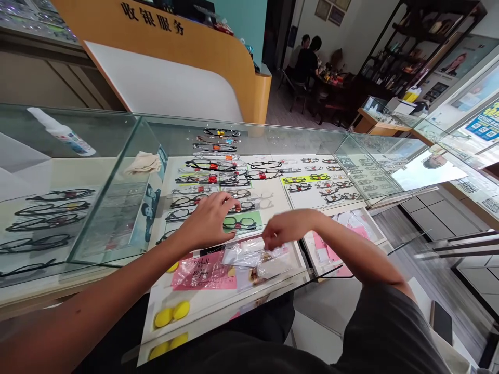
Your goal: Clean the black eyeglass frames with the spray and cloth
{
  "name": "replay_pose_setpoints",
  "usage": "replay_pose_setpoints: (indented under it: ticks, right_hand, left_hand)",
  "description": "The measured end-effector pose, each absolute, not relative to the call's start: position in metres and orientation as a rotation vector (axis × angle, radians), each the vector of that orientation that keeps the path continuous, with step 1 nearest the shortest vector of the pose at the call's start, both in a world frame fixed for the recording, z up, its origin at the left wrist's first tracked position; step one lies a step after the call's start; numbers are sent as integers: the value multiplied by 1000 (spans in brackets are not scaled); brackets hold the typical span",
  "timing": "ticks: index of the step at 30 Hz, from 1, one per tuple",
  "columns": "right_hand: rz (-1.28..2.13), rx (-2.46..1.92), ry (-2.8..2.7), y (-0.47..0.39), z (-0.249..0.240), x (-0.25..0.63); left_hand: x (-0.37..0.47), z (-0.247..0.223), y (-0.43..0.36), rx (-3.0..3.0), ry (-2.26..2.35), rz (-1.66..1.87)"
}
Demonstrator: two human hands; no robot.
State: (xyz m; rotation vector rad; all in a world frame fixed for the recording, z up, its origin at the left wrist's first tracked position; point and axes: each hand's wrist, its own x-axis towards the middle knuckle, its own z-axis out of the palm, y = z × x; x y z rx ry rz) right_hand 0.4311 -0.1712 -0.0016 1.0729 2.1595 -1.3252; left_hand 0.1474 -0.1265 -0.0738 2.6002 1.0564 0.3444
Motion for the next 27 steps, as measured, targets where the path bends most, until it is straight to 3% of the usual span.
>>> replay_pose_setpoints:
  ticks: [3,5,7,16,27]
  right_hand:
    - [-694,1624,2676,-126,20,437]
    - [-182,1895,2706,-94,13,441]
    - [-3,1963,2607,-69,0,444]
    - [94,1927,2446,-41,-19,448]
    - [-77,1756,2404,-17,-9,464]
  left_hand:
    - [148,-75,-126,2609,1051,368]
    - [148,-77,-126,2613,1056,364]
    - [148,-78,-126,2616,1063,359]
    - [148,-79,-126,2617,1058,375]
    - [148,-75,-127,2602,1055,358]
